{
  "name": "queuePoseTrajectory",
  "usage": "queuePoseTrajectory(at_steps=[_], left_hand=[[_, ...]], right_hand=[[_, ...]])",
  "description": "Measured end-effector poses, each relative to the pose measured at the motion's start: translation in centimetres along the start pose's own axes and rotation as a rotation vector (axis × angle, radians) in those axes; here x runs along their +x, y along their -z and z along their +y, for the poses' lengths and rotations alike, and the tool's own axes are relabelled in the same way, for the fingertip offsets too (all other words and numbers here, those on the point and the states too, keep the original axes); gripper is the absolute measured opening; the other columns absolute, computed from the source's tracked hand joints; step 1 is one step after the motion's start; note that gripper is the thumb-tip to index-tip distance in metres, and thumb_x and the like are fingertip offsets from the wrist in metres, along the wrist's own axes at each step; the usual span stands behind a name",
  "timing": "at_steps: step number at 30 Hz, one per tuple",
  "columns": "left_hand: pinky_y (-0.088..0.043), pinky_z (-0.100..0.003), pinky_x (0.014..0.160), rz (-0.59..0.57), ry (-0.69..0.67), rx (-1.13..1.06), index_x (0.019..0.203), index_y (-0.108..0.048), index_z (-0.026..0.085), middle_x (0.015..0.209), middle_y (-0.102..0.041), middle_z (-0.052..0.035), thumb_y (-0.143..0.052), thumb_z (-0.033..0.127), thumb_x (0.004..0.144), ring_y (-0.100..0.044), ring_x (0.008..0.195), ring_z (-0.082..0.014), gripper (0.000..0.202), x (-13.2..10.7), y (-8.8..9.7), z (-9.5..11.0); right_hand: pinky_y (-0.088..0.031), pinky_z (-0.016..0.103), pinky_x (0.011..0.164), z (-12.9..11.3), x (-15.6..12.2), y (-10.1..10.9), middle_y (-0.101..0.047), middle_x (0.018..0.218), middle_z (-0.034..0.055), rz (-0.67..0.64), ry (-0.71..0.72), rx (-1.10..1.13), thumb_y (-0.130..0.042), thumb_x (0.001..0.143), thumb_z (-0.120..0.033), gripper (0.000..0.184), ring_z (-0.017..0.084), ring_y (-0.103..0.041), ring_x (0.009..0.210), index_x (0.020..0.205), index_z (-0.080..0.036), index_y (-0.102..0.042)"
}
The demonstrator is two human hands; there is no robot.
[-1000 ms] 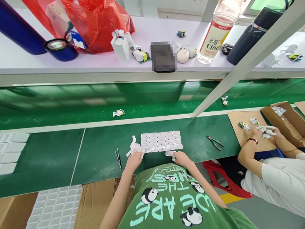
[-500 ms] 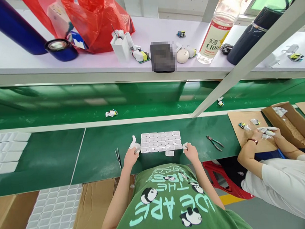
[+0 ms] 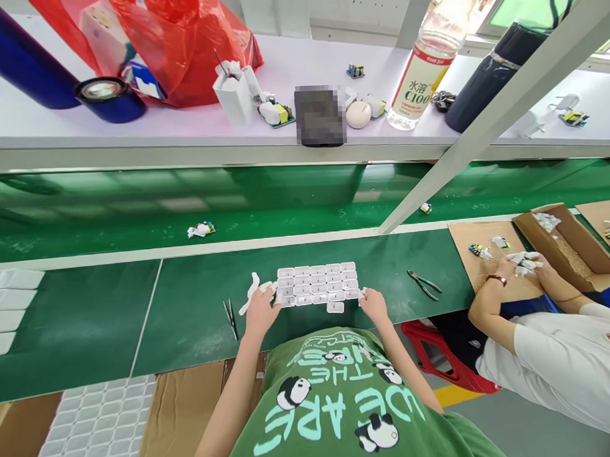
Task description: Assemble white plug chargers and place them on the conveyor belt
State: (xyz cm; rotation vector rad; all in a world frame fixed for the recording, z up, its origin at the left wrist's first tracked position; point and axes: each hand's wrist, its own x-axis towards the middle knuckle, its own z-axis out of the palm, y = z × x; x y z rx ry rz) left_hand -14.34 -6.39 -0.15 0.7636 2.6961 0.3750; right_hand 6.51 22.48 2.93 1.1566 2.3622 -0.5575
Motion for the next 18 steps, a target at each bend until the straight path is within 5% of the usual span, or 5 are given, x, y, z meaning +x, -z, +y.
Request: queuePoseTrajectory(at_steps=[3, 7, 12, 15, 18], left_hand=[[-0.046, -0.046, 0.11, -0.054, -0.141, 0.044, 0.118, -0.068, 0.02, 0.121, -0.068, -0.015, -0.053, 0.016, 0.086, -0.056, 0.126, -0.033, 0.035, -0.2, -0.4, 1.8], [-0.041, -0.049, 0.114, -0.068, -0.155, 0.071, 0.114, -0.068, 0.019, 0.125, -0.067, -0.0176, -0.053, 0.014, 0.085, -0.049, 0.136, -0.0352, 0.033, -0.3, -1.1, 3.1], [-0.032, -0.051, 0.122, -0.095, -0.196, 0.129, 0.126, -0.06, 0.013, 0.132, -0.063, -0.0225, -0.056, 0.013, 0.08, -0.028, 0.155, -0.0368, 0.046, 0.2, -0.7, 2.2], [-0.026, -0.055, 0.125, -0.119, -0.224, 0.179, 0.129, -0.058, 0.013, 0.136, -0.062, -0.024, -0.06, 0.012, 0.077, -0.021, 0.158, -0.0384, 0.052, 0.8, -0.2, 1.2], [-0.021, -0.058, 0.127, -0.156, -0.248, 0.236, 0.132, -0.058, 0.015, 0.141, -0.061, -0.0222, -0.061, 0.01, 0.074, -0.021, 0.158, -0.0382, 0.058, 1.6, 0.1, 0.7]], right_hand=[[-0.038, 0.026, 0.064, -0.4, 0.1, 0.1, -0.076, 0.103, 0.0133, -0.01, 0.004, -0.023, -0.05, 0.094, -0.016, 0.022, 0.024, -0.07, 0.096, 0.1, -0.016, -0.072], [-0.038, 0.026, 0.063, -0.9, 0.1, 0.1, -0.076, 0.102, 0.0132, -0.016, 0.009, -0.012, -0.049, 0.094, -0.016, 0.023, 0.024, -0.07, 0.094, 0.099, -0.017, -0.072], [-0.041, 0.026, 0.067, -0.5, 0.1, 0.5, -0.074, 0.108, 0.0131, -0.006, 0.022, 0.011, -0.05, 0.094, -0.018, 0.026, 0.025, -0.069, 0.099, 0.113, -0.017, -0.067], [-0.046, 0.028, 0.081, -0.4, 0.5, 0.6, -0.068, 0.123, 0.0152, 0.11, 0.11, 0.02, -0.054, 0.09, -0.015, 0.041, 0.027, -0.061, 0.116, 0.131, -0.017, -0.059], [-0.046, 0.036, 0.095, -0.6, 1.3, 0.5, -0.062, 0.129, 0.0185, 0.214, 0.22, -0.05, -0.058, 0.085, -0.013, 0.041, 0.032, -0.054, 0.124, 0.125, -0.016, -0.06]])
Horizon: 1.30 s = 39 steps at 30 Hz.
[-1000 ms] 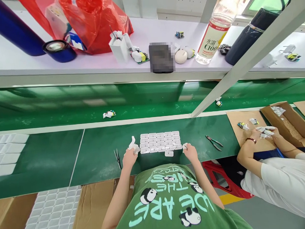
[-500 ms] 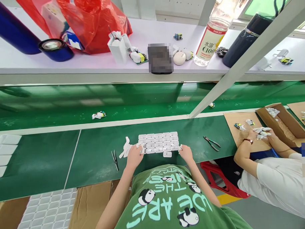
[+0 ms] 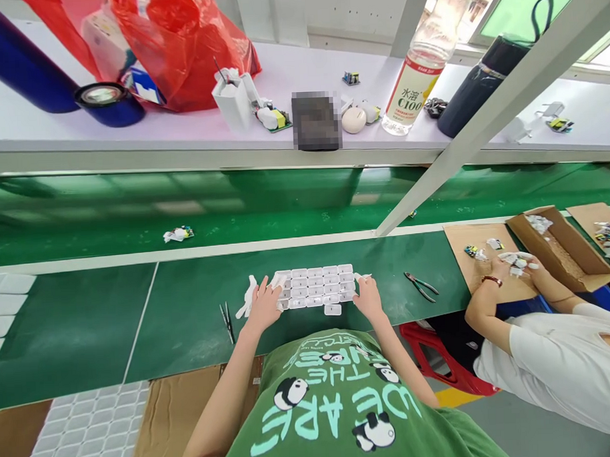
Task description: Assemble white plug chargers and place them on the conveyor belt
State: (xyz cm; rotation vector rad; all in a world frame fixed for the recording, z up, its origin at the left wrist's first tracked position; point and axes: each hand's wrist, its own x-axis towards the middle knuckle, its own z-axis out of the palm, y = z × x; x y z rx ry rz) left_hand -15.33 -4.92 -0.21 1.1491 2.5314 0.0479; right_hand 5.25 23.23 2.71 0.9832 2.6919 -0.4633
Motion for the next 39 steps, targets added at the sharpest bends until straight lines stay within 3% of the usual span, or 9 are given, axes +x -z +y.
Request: queuePoseTrajectory(at_steps=[5, 8, 18, 29, 39], left_hand=[[-0.019, -0.06, 0.127, -0.032, -0.024, 0.036, 0.136, -0.056, 0.018, 0.145, -0.06, -0.0192, -0.06, 0.005, 0.075, -0.024, 0.158, -0.037, 0.063, 1.4, 0.4, 0.2], [-0.017, -0.06, 0.127, -0.045, -0.019, 0.012, 0.135, -0.057, 0.015, 0.144, -0.061, -0.0213, -0.06, 0.005, 0.076, -0.024, 0.158, -0.0381, 0.06, 2.1, 0.4, 0.8], [-0.016, -0.062, 0.126, -0.022, -0.022, 0.03, 0.127, -0.06, 0.017, 0.135, -0.065, -0.0195, -0.067, 0.009, 0.075, -0.025, 0.157, -0.0396, 0.053, 3.3, -0.1, 2.6], [-0.018, -0.062, 0.126, -0.026, -0.015, 0.049, 0.126, -0.062, 0.021, 0.136, -0.066, -0.016, -0.065, 0.007, 0.075, -0.027, 0.156, -0.0379, 0.053, 3.4, 0.1, 1.8], [-0.016, -0.064, 0.126, -0.043, -0.06, 0.056, 0.126, -0.061, 0.018, 0.136, -0.065, -0.0197, -0.067, 0.005, 0.073, -0.025, 0.157, -0.04, 0.055, 3.5, 0.4, 2.1]], right_hand=[[-0.028, 0.05, 0.121, 0.0, 1.7, -0.9, -0.055, 0.144, 0.0198, -0.039, 0.258, -0.088, -0.06, 0.074, -0.001, 0.052, 0.035, -0.027, 0.153, 0.124, -0.015, -0.06], [-0.018, 0.052, 0.127, 0.2, 2.7, -1.3, -0.053, 0.149, 0.0191, -0.081, 0.32, -0.116, -0.057, 0.073, 0.004, 0.055, 0.033, -0.019, 0.158, 0.125, -0.014, -0.06], [-0.022, 0.047, 0.127, -0.7, 4.4, -1.6, -0.057, 0.146, 0.0198, -0.105, 0.395, -0.182, -0.069, 0.074, -0.004, 0.054, 0.03, -0.029, 0.155, 0.126, -0.015, -0.062], [-0.022, 0.048, 0.126, -0.6, 4.7, -1.4, -0.06, 0.141, 0.0181, -0.105, 0.408, -0.207, -0.069, 0.074, -0.004, 0.054, 0.029, -0.032, 0.153, 0.126, -0.017, -0.063], [-0.027, 0.049, 0.122, -1.7, 4.4, -1.3, -0.06, 0.137, 0.0202, -0.093, 0.386, -0.247, -0.072, 0.073, -0.008, 0.05, 0.033, -0.037, 0.146, 0.122, -0.016, -0.065]])
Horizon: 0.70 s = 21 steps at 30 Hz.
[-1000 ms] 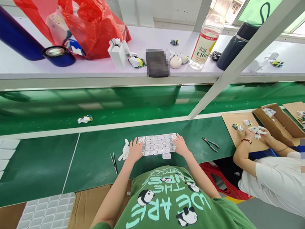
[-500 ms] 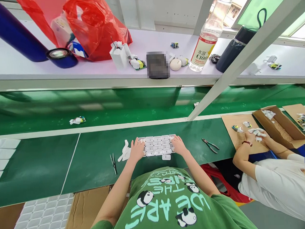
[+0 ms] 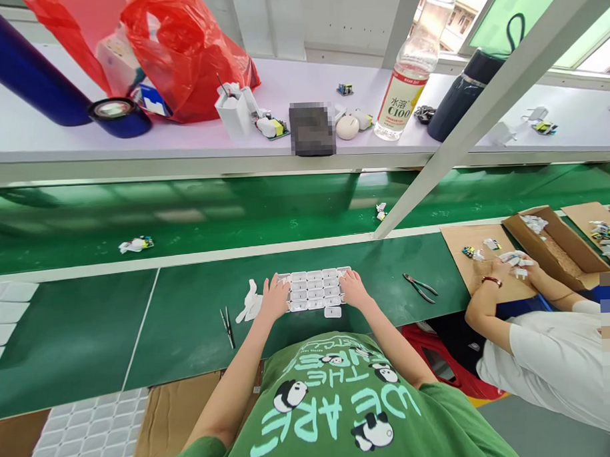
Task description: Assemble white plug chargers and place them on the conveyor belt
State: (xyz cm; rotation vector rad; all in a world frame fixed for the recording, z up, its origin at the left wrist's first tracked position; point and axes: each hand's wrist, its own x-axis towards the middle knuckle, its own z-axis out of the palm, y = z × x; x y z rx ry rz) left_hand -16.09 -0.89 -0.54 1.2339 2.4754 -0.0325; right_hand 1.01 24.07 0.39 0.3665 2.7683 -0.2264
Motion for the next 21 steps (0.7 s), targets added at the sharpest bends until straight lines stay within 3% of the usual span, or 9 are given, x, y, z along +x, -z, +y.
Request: queuePoseTrajectory(at_steps=[7, 21], left_hand=[[-0.015, -0.064, 0.126, 0.01, 0.007, -0.009, 0.127, -0.061, 0.019, 0.136, -0.065, -0.0188, -0.068, 0.007, 0.074, -0.025, 0.157, -0.0394, 0.054, 0.0, 0.1, -0.4], [-0.008, -0.066, 0.126, 0.06, -0.036, -0.085, 0.109, -0.065, 0.016, 0.123, -0.071, -0.0165, -0.072, 0.006, 0.07, -0.03, 0.154, -0.0394, 0.041, 0.0, 1.6, -0.3]], right_hand=[[-0.028, 0.045, 0.12, 1.0, -0.5, 0.1, -0.061, 0.136, 0.0201, 0.006, -0.015, -0.001, -0.069, 0.074, -0.006, 0.049, 0.033, -0.037, 0.145, 0.122, -0.012, -0.064], [-0.03, 0.05, 0.118, 1.3, 0.3, 0.0, -0.064, 0.127, 0.0161, 0.059, 0.048, 0.109, -0.073, 0.068, -0.009, 0.044, 0.034, -0.039, 0.142, 0.111, -0.019, -0.065]])
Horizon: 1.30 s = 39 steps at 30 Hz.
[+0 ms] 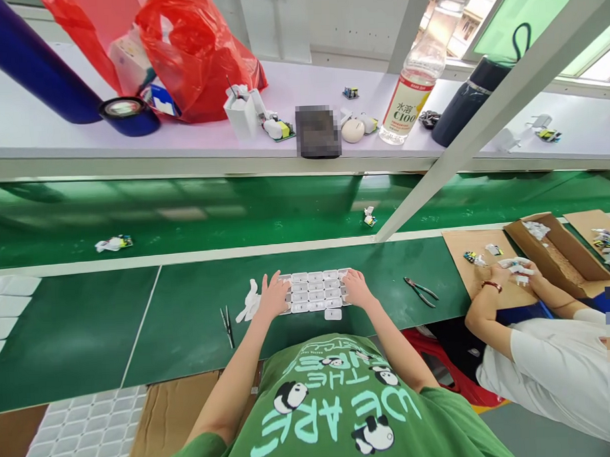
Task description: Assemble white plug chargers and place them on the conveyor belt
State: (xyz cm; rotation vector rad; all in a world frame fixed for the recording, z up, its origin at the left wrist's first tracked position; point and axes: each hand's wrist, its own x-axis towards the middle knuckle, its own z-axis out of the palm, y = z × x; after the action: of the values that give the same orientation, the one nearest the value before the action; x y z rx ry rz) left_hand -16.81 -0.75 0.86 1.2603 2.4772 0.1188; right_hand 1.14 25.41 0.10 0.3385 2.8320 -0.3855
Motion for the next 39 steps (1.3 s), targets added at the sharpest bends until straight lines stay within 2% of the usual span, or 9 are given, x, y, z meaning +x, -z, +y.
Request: queuePoseTrajectory(at_steps=[6, 14, 18, 22, 26, 29, 34, 39], left_hand=[[-0.009, -0.068, 0.126, -0.034, 0.036, 0.0, 0.117, -0.064, 0.02, 0.129, -0.07, -0.0168, -0.071, 0.008, 0.069, -0.029, 0.155, -0.0379, 0.049, 0.3, -0.4, 0.0], [-0.009, -0.068, 0.126, -0.005, -0.011, 0.019, 0.112, -0.067, 0.019, 0.124, -0.072, -0.0182, -0.072, 0.01, 0.067, -0.034, 0.153, -0.0382, 0.046, 0.4, -0.3, -0.6], [-0.01, -0.068, 0.126, -0.018, -0.005, 0.019, 0.114, -0.066, 0.02, 0.125, -0.071, -0.0178, -0.073, 0.01, 0.067, -0.035, 0.153, -0.0382, 0.049, 0.5, -0.6, -0.6], [-0.013, -0.068, 0.125, -0.039, 0.014, 0.068, 0.117, -0.063, 0.02, 0.127, -0.071, -0.0177, -0.074, 0.011, 0.069, -0.032, 0.154, -0.0378, 0.051, 0.8, -0.9, -0.2], [-0.015, -0.067, 0.125, -0.044, 0.016, 0.058, 0.112, -0.063, 0.021, 0.122, -0.072, -0.0163, -0.074, 0.011, 0.068, -0.032, 0.154, -0.0366, 0.046, 1.0, -0.8, 0.1], [-0.013, -0.066, 0.126, -0.024, 0.002, 0.027, 0.108, -0.064, 0.02, 0.116, -0.073, -0.0161, -0.073, 0.011, 0.066, -0.033, 0.153, -0.0367, 0.044, 1.0, -0.2, 0.1], [-0.011, -0.066, 0.127, 0.025, -0.005, 0.03, 0.113, -0.063, 0.02, 0.116, -0.073, -0.0164, -0.071, 0.013, 0.067, -0.03, 0.155, -0.0354, 0.047, 1.5, 0.1, -0.1], [-0.01, -0.067, 0.126, -0.035, 0.008, 0.023, 0.116, -0.062, 0.021, 0.123, -0.072, -0.0174, -0.072, 0.014, 0.068, -0.033, 0.154, -0.0363, 0.05, 2.1, -1.1, 0.1]], right_hand=[[-0.029, 0.05, 0.118, 0.0, 0.3, -0.7, -0.063, 0.129, 0.0152, 0.003, -0.028, 0.012, -0.071, 0.067, -0.007, 0.049, 0.033, -0.04, 0.142, 0.114, -0.02, -0.064], [-0.029, 0.048, 0.118, 0.6, 0.3, -0.7, -0.065, 0.123, 0.0139, 0.019, -0.007, 0.039, -0.072, 0.065, -0.011, 0.045, 0.032, -0.041, 0.141, 0.108, -0.019, -0.064], [-0.029, 0.047, 0.119, 0.4, 0.5, -0.8, -0.064, 0.125, 0.0142, 0.001, -0.026, 0.017, -0.073, 0.066, -0.012, 0.05, 0.032, -0.042, 0.14, 0.114, -0.019, -0.062], [-0.028, 0.048, 0.118, -0.1, 0.6, -1.5, -0.062, 0.131, 0.0181, -0.018, -0.047, -0.043, -0.071, 0.065, -0.008, 0.057, 0.033, -0.043, 0.139, 0.119, -0.017, -0.059], [-0.026, 0.05, 0.119, -0.5, 0.8, -2.1, -0.063, 0.13, 0.018, 0.023, -0.077, -0.045, -0.07, 0.062, -0.007, 0.059, 0.034, -0.046, 0.137, 0.118, -0.018, -0.058], [-0.023, 0.052, 0.121, -0.2, 1.0, -1.4, -0.066, 0.122, 0.0151, 0.064, -0.065, -0.041, -0.068, 0.061, -0.007, 0.056, 0.033, -0.047, 0.134, 0.114, -0.02, -0.058], [-0.021, 0.052, 0.122, 0.7, 1.4, 0.4, -0.065, 0.12, 0.0146, 0.113, -0.046, -0.076, -0.067, 0.059, -0.005, 0.054, 0.033, -0.047, 0.132, 0.11, -0.02, -0.058], [-0.023, 0.052, 0.122, 0.6, 2.1, -0.2, -0.065, 0.122, 0.0156, 0.015, -0.062, -0.076, -0.068, 0.061, -0.005, 0.056, 0.032, -0.048, 0.131, 0.114, -0.019, -0.058]])
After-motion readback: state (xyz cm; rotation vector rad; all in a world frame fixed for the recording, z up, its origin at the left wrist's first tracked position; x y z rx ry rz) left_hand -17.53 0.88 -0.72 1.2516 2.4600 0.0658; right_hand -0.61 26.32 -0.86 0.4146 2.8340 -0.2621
